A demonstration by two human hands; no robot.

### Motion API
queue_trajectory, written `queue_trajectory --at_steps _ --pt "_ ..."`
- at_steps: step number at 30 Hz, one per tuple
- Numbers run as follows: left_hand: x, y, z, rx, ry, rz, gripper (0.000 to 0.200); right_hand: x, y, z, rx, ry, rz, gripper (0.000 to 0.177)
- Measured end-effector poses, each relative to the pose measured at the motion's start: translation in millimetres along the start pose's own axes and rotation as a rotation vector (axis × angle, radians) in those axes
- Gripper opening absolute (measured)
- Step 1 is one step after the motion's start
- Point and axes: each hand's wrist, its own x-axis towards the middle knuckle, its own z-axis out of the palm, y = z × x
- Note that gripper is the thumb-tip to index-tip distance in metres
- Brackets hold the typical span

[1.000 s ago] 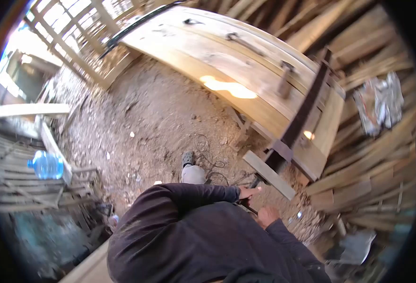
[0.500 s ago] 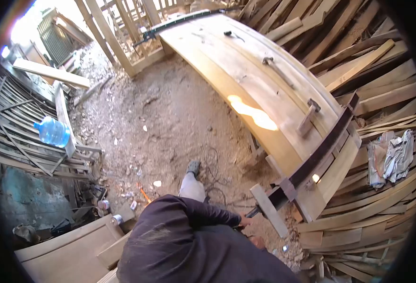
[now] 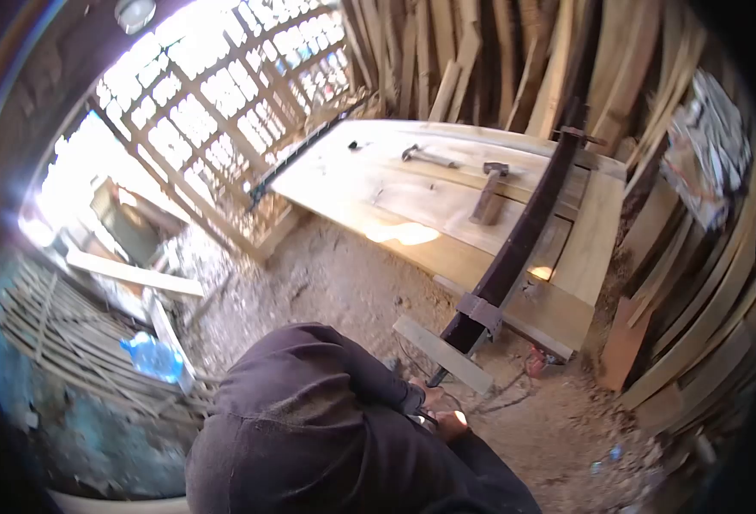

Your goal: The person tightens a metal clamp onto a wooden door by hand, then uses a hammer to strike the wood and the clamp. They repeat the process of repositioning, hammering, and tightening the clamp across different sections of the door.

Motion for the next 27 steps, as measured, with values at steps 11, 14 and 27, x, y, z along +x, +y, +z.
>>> queue_trajectory --at_steps 11,14,27 --pt "25 -18 -5 0.452 0.154 0.193 0.045 45 7 52 0.229 0.472 -0.213 0.016" --pt "13 -2 -6 0.423 0.111 0.180 0.043 53 26 81 0.139 0.548 -0.143 0.020" --pt "-11 1 -18 -0.131 -0.182 0.180 0.033 25 -54 51 -0.054 0.638 0.473 0.039"
